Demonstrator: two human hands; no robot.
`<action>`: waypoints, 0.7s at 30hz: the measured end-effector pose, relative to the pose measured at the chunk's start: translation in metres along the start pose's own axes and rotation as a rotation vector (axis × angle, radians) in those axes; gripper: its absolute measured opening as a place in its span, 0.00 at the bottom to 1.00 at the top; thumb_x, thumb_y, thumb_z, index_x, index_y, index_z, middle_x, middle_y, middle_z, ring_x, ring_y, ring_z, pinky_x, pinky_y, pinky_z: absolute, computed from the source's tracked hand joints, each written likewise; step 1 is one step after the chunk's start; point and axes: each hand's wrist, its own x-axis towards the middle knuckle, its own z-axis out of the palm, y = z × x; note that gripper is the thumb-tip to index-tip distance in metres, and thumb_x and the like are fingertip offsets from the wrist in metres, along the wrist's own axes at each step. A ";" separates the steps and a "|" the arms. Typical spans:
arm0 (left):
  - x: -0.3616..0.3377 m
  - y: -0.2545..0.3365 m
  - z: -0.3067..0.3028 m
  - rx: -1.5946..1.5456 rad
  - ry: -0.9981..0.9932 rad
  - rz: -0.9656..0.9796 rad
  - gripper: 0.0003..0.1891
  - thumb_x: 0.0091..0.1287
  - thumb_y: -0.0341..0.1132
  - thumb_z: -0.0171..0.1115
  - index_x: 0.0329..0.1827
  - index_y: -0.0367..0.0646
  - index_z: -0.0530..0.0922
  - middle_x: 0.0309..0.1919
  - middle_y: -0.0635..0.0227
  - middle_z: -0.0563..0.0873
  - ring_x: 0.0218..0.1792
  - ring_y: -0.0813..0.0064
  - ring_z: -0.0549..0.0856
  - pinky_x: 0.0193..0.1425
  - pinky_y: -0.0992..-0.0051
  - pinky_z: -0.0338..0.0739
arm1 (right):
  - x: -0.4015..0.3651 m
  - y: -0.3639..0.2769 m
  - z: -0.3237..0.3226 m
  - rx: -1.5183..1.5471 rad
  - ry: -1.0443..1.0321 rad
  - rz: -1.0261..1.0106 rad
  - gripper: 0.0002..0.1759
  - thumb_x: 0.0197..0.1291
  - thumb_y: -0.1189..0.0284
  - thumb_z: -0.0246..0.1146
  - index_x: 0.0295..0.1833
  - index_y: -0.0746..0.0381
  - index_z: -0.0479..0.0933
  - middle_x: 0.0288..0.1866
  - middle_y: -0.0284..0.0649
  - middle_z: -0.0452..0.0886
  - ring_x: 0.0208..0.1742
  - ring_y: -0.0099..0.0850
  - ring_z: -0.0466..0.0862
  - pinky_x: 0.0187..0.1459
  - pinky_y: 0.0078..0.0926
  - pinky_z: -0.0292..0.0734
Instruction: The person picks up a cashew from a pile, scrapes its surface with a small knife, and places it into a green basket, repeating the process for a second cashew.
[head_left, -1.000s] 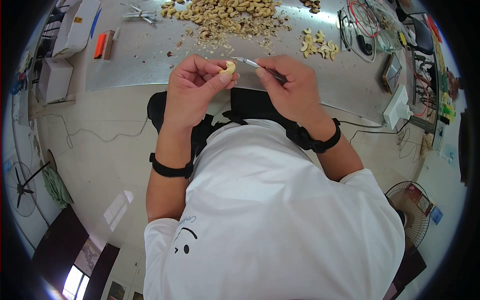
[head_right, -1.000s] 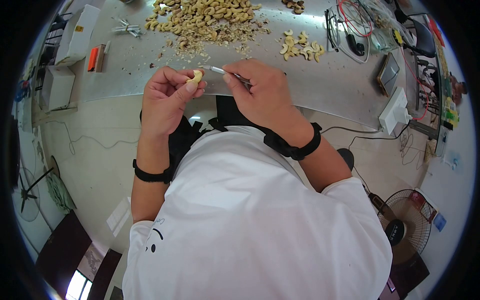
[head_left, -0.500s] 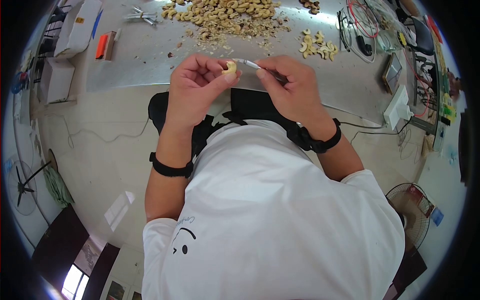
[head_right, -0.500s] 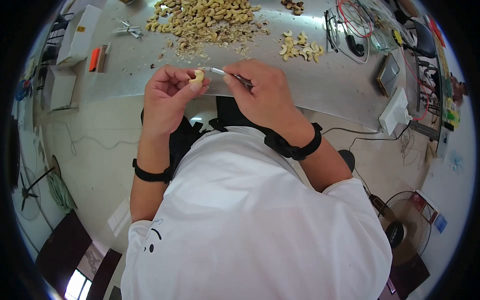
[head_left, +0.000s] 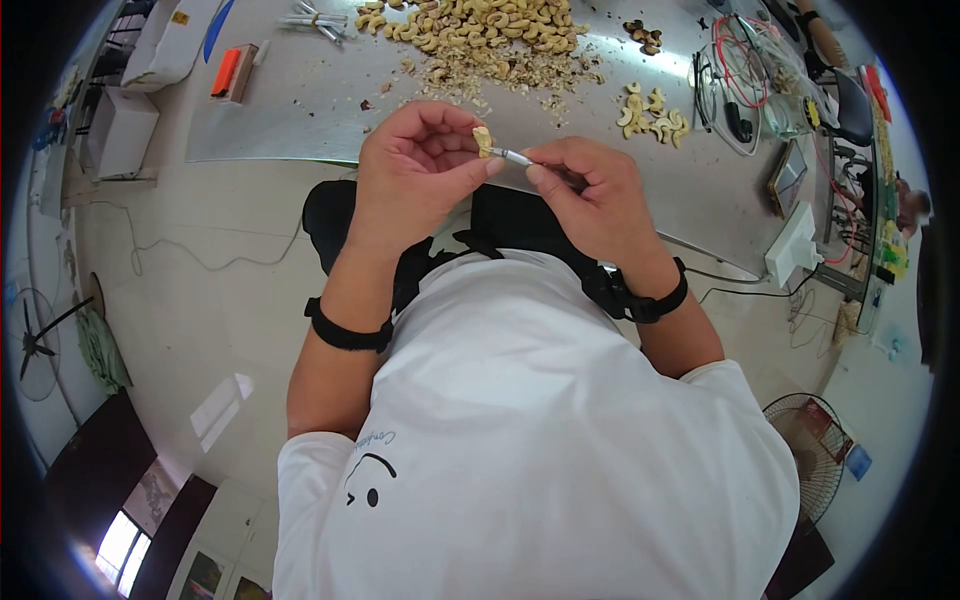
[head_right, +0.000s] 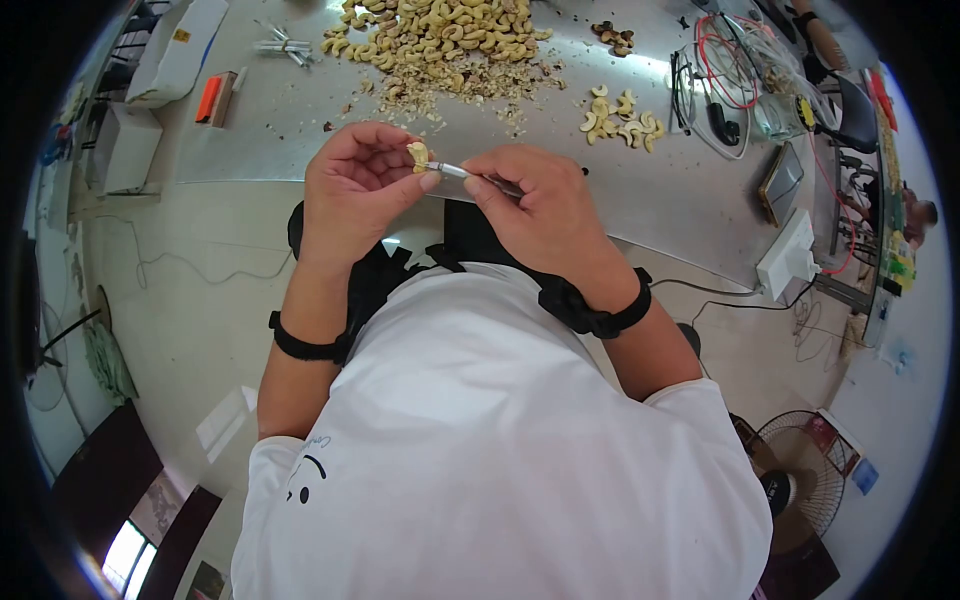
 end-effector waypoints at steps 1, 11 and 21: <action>0.000 0.000 0.000 -0.004 0.000 0.003 0.21 0.59 0.14 0.76 0.53 0.35 0.80 0.46 0.63 0.88 0.46 0.78 0.89 0.55 0.76 0.88 | 0.000 0.000 0.000 -0.001 0.003 -0.009 0.07 0.65 0.77 0.69 0.46 0.65 0.87 0.33 0.42 0.86 0.30 0.33 0.84 0.33 0.29 0.77; 0.000 0.000 -0.009 0.063 -0.014 -0.002 0.20 0.61 0.17 0.77 0.52 0.37 0.78 0.44 0.65 0.87 0.46 0.77 0.89 0.53 0.77 0.87 | 0.000 -0.003 0.008 -0.206 0.133 -0.162 0.09 0.64 0.76 0.72 0.49 0.61 0.88 0.31 0.39 0.83 0.27 0.31 0.82 0.29 0.28 0.74; 0.001 -0.007 -0.014 -0.063 -0.025 -0.014 0.21 0.62 0.14 0.74 0.55 0.37 0.76 0.50 0.61 0.87 0.51 0.70 0.90 0.60 0.72 0.86 | 0.000 0.002 0.007 -0.052 0.083 -0.111 0.08 0.64 0.75 0.72 0.48 0.61 0.89 0.33 0.39 0.85 0.28 0.30 0.82 0.31 0.27 0.76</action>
